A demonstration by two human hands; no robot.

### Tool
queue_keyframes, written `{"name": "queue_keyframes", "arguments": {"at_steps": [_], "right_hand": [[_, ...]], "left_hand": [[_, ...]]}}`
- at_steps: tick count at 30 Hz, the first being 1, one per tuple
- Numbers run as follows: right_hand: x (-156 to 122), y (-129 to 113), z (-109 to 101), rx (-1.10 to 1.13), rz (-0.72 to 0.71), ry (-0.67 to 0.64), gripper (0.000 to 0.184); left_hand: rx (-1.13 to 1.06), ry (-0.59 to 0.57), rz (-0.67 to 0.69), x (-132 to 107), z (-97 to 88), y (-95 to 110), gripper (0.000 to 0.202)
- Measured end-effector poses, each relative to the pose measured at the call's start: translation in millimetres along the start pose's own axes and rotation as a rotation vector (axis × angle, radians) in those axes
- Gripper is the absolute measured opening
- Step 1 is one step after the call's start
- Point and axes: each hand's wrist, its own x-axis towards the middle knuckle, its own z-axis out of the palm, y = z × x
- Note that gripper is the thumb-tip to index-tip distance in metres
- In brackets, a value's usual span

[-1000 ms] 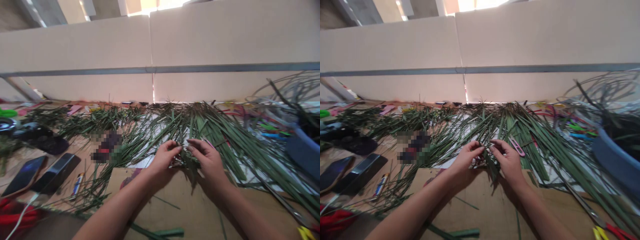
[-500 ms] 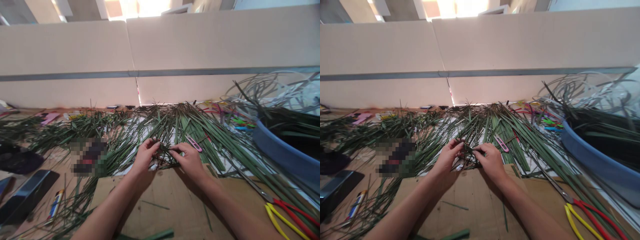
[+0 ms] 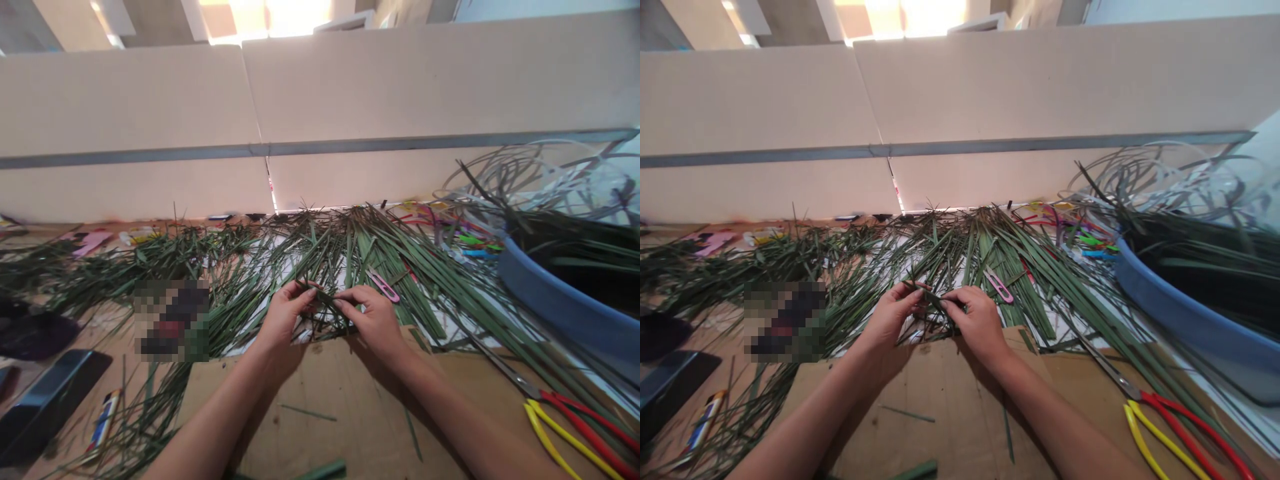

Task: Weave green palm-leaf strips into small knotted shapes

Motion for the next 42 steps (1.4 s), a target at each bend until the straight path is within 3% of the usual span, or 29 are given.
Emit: {"name": "queue_keyframes", "arguments": {"at_steps": [7, 11, 17, 28, 35, 42], "right_hand": [[4, 9, 1, 0.023, 0.120, -0.069, 0.014], [4, 12, 4, 0.140, 0.167, -0.082, 0.014], [4, 9, 2, 0.141, 0.147, -0.070, 0.015], [7, 10, 0, 0.049, 0.169, -0.148, 0.012], [7, 8, -2, 0.088, 0.167, -0.171, 0.010], [9, 12, -1, 0.234, 0.182, -0.074, 0.023]], "left_hand": [[-0.142, 0.102, 0.013, 9, -12.0, 0, 0.040], [-0.211, 0.071, 0.021, 10, -9.6, -3, 0.040], [-0.204, -0.003, -0.025, 6, -4.1, -2, 0.043], [-0.239, 0.118, -0.015, 11, -15.4, 2, 0.045], [-0.220, 0.072, -0.009, 13, -18.8, 2, 0.045], [-0.208, -0.020, -0.020, 13, -20.9, 3, 0.043]]}}
